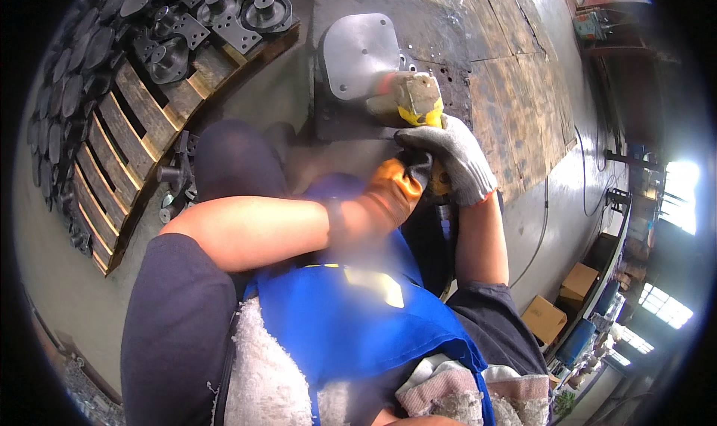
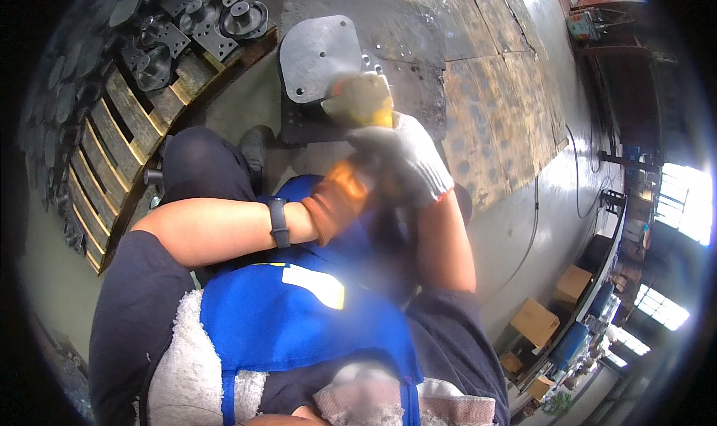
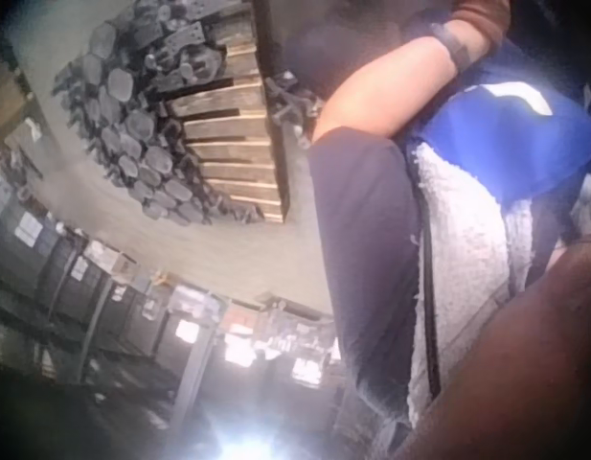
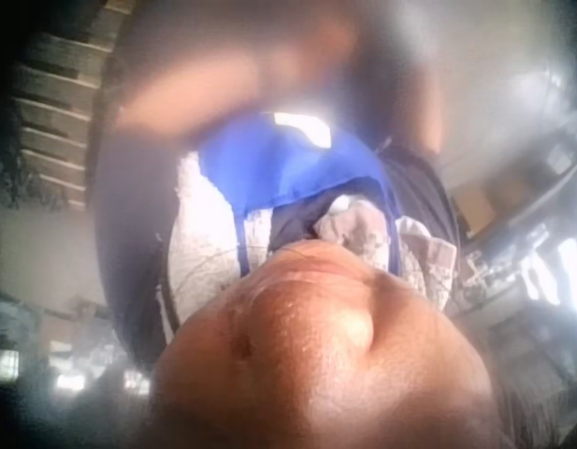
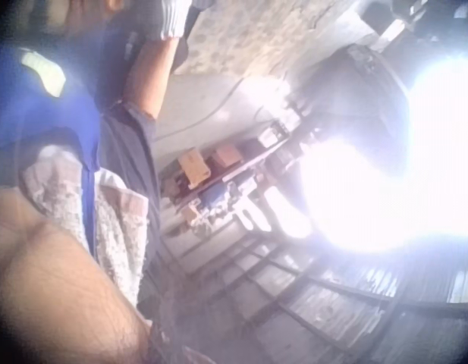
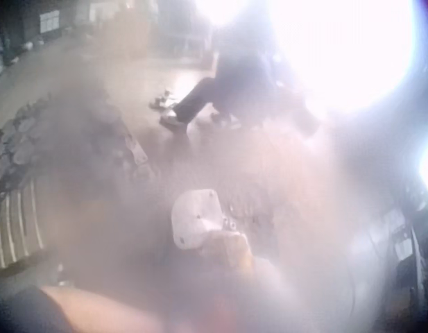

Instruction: The person uses a handheld angle grinder to smooth the surfaces of metal parts. They pick up each part, grind it, and place it back on a wooden pallet. The process is repeated for multiple parts.

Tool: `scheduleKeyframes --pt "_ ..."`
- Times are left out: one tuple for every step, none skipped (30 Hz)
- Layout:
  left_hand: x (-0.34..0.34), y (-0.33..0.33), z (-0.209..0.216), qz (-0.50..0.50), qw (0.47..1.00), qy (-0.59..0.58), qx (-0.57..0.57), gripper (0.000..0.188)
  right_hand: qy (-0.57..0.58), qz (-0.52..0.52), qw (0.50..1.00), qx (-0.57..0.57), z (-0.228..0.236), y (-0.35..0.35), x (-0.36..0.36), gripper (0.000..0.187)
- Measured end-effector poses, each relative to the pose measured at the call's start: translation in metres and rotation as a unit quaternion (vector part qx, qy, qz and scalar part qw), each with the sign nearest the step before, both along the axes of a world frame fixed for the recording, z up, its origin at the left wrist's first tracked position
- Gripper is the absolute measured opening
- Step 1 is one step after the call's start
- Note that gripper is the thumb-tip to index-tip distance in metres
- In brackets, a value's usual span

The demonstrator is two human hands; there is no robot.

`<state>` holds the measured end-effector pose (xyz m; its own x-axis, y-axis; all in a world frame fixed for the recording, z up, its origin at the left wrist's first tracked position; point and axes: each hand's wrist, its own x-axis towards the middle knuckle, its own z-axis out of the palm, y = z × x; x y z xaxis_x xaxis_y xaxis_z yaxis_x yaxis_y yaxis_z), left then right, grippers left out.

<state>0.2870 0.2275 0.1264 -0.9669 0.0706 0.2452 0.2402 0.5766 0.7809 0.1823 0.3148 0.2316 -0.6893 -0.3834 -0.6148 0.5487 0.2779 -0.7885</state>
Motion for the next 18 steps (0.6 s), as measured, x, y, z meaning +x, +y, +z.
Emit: scheduleKeyframes --pt "-0.005 -0.007 0.003 -0.023 0.999 -0.032 -0.029 0.025 -0.002 0.0 1.0 -0.018 0.002 -0.007 0.0 0.033" --pt "-0.01 -0.013 0.006 -0.041 0.995 -0.039 -0.08 0.025 -0.025 -0.02 0.999 -0.017 0.008 -0.015 -0.002 0.031" --pt "-0.017 -0.021 0.015 -0.062 0.989 -0.042 -0.129 0.026 -0.029 -0.029 0.999 -0.029 0.008 -0.017 -0.006 0.03" --pt "-0.024 -0.033 0.039 -0.076 0.976 -0.022 -0.201 0.026 -0.033 -0.036 0.998 -0.04 0.006 -0.02 -0.011 0.028" --pt "-0.029 -0.032 0.033 -0.071 0.98 -0.006 -0.188 0.027 -0.038 -0.044 0.997 -0.052 0.004 -0.022 -0.016 0.027" --pt "-0.034 -0.031 0.026 -0.064 0.982 0.008 -0.175 0.028 -0.036 -0.045 0.997 -0.053 0.002 -0.025 -0.022 0.023" --pt "-0.04 -0.031 0.02 -0.06 0.985 0.024 -0.162 0.029 -0.036 -0.059 0.995 -0.069 0.006 -0.025 -0.022 0.021" --pt "-0.046 -0.026 0.012 -0.064 0.998 0.007 -0.027 0.034 -0.023 -0.06 0.995 -0.076 -0.004 -0.016 -0.027 0.022" --pt "-0.051 -0.021 0.008 -0.064 0.997 -0.007 -0.042 0.034 -0.011 -0.059 0.995 -0.084 -0.023 -0.003 -0.034 0.022" --pt "-0.057 -0.015 0.006 -0.068 0.996 -0.021 -0.056 0.034 0.061 -0.042 0.996 -0.046 -0.034 0.008 -0.036 0.022" --pt "-0.063 -0.01 0.003 -0.07 0.994 -0.035 -0.071 0.033 0.131 -0.022 0.991 -0.009 -0.042 0.018 -0.034 0.022" --pt "-0.067 0.002 -0.013 -0.088 0.99 -0.061 -0.096 0.033 0.182 0.003 0.983 0.012 -0.047 0.025 -0.031 0.022" --pt "-0.068 -0.003 0.007 -0.146 0.973 -0.073 -0.166 0.034 0.233 0.022 0.972 0.037 -0.052 0.033 -0.028 0.022" --pt "-0.068 -0.009 0.028 -0.207 0.948 -0.078 -0.229 0.035 0.267 0.044 0.961 0.047 -0.053 0.04 -0.027 0.022" --pt "-0.066 0.009 0.002 -0.127 0.978 -0.09 -0.137 0.038 0.254 0.041 0.965 0.04 -0.049 0.037 -0.026 0.021" --pt "-0.067 0.042 -0.05 -0.046 0.993 -0.1 -0.045 0.048 0.241 0.035 0.969 0.033 -0.046 0.035 -0.025 0.021" --pt "-0.068 0.044 -0.054 -0.013 0.994 -0.102 -0.036 0.051 0.226 0.031 0.973 0.026 -0.043 0.033 -0.024 0.021" --pt "-0.068 0.041 -0.051 0.016 0.994 -0.103 -0.027 0.055 0.211 0.023 0.977 0.016 -0.04 0.028 -0.024 0.022"
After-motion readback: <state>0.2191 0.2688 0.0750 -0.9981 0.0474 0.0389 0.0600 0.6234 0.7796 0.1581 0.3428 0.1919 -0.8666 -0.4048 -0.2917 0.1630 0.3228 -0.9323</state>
